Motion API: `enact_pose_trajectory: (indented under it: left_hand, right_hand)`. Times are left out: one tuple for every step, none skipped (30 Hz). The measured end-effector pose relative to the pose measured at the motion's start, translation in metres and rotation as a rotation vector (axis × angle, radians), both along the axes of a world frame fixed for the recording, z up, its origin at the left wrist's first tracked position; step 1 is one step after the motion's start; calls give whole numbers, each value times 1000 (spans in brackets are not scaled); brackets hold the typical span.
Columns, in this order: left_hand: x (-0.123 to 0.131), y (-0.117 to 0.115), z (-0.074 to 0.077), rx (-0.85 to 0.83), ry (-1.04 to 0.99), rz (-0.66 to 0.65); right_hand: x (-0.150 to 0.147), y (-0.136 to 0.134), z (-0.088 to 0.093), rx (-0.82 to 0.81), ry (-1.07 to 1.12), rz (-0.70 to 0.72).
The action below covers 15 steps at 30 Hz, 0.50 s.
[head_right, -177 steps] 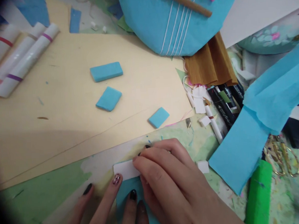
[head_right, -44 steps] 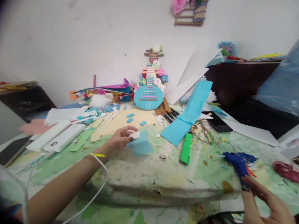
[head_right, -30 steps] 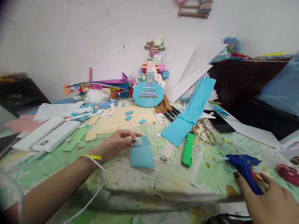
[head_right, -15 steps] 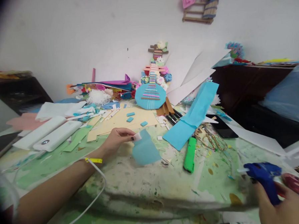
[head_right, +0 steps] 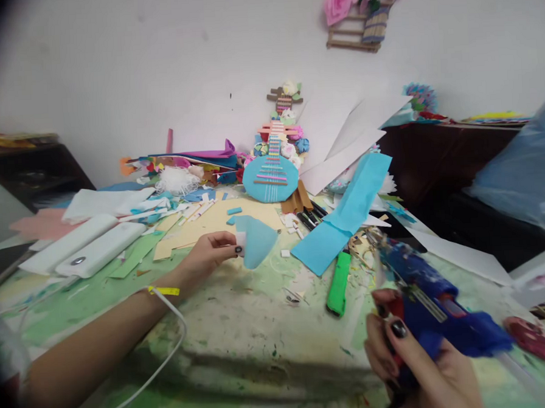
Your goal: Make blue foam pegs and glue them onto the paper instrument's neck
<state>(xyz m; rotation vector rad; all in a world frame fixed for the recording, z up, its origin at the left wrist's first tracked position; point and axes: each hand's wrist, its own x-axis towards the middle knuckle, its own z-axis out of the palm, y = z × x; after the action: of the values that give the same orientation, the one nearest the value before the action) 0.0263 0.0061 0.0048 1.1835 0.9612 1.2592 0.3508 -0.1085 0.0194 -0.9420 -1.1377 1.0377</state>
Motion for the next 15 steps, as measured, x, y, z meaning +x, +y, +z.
enact_pose_trajectory:
  left_hand:
    - [1, -1, 2, -24, -38, -20]
    - [2, -2, 3, -47, -71, -39]
    - [2, -3, 5, -65, -99, -51]
    - [3, -4, 6, -80, -120, -59]
    - [4, -5, 7, -92, -134, -61]
    - [4, -6, 7, -103, -139, -63]
    - [5, -7, 7, -112, -139, -69]
    - [5, -8, 6, -119, -137, -80]
    - [5, -8, 5, -118, -135, -94]
    - [5, -9, 4, -109, -128, -109]
    - [5, -10, 4, -95, -113, -118]
    - [5, -10, 3, -82, -91, -119]
    - [5, -11, 3, -74, -64, -115]
    - [5, -12, 3, -73, -40, -108]
    - [5, -12, 3, -76, -26, -102]
  right_hand:
    - [-15, 0, 10, -65, 85, 17]
    - [-29, 0, 19, -87, 131, 32]
    - [-42, 1, 28, -100, 137, 56]
    - [-52, 3, 34, -105, 134, 77]
    - [-61, 6, 39, -110, 113, 107]
    - [-67, 11, 41, -115, 80, 146]
    - [-73, 15, 41, -123, 42, 192]
    - [-78, 21, 40, -132, 4, 242]
    - [-82, 26, 38, -140, -35, 298]
    - [-86, 30, 35, -145, -71, 353]
    - [-90, 34, 32, -148, -106, 402]
    - [-93, 37, 29, -150, -140, 437]
    - [-95, 39, 26, -150, -174, 449]
    - [-98, 41, 23, -150, -210, 441]
    - [-99, 42, 19, -151, -240, 415]
